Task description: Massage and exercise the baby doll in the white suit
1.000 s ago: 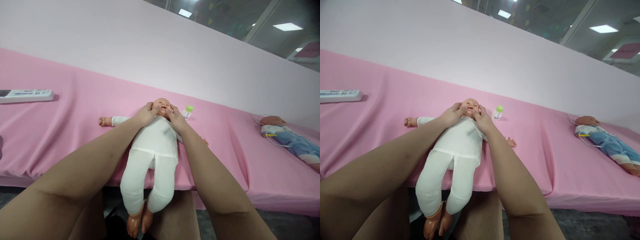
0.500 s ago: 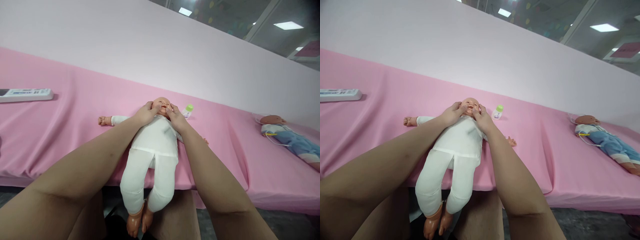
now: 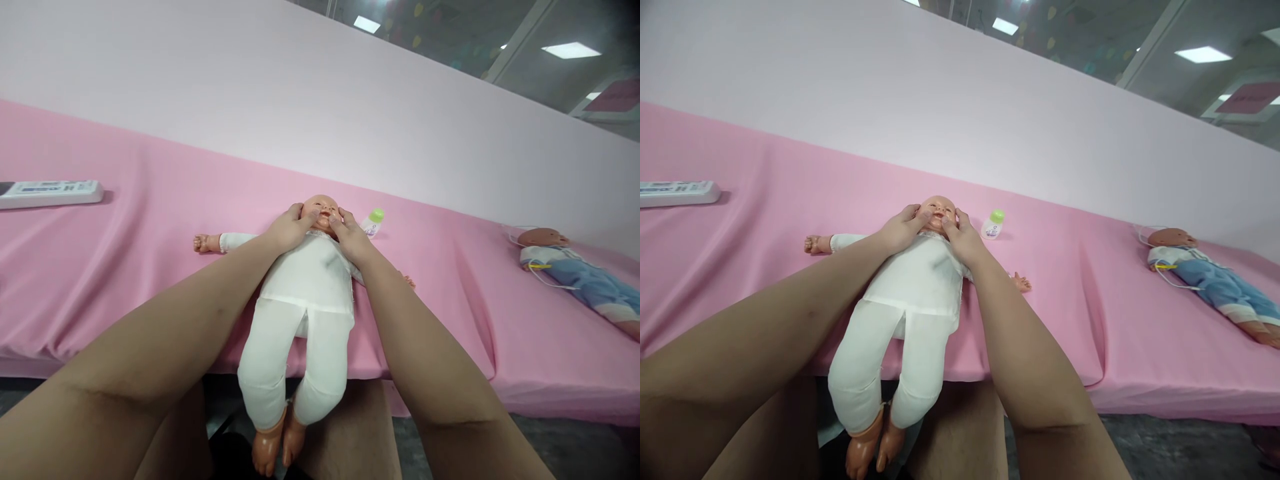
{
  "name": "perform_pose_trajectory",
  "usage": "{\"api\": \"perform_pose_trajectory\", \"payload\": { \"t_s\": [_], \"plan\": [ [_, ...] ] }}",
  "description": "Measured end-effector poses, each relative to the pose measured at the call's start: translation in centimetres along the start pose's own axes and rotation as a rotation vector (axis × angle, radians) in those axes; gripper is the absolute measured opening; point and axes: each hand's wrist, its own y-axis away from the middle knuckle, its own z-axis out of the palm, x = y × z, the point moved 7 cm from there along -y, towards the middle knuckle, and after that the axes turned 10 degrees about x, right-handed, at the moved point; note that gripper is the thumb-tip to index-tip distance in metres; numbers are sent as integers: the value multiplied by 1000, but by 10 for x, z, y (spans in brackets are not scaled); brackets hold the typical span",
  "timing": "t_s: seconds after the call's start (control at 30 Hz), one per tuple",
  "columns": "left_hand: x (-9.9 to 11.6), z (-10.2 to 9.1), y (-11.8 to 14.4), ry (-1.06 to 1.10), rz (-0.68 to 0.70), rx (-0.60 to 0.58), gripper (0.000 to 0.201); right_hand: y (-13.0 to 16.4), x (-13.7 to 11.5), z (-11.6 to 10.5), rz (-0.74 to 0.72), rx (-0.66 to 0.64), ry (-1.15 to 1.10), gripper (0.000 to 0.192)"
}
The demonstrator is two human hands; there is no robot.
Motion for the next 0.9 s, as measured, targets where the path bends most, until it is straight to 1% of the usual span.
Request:
{"api": "perform_pose_trajectory", "payload": {
  "t_s": [0.37, 0.6, 0.9],
  "plan": [
    [-1, 0, 1, 4, -10, -4, 67, 2, -2, -1, 18, 0, 37, 79],
    [1, -1, 1, 13, -6, -5, 68, 3, -4, -1, 22, 0, 43, 76],
    [3, -2, 4, 18, -16, -16, 68, 2, -3, -1, -6, -3, 17, 77]
  ]
}}
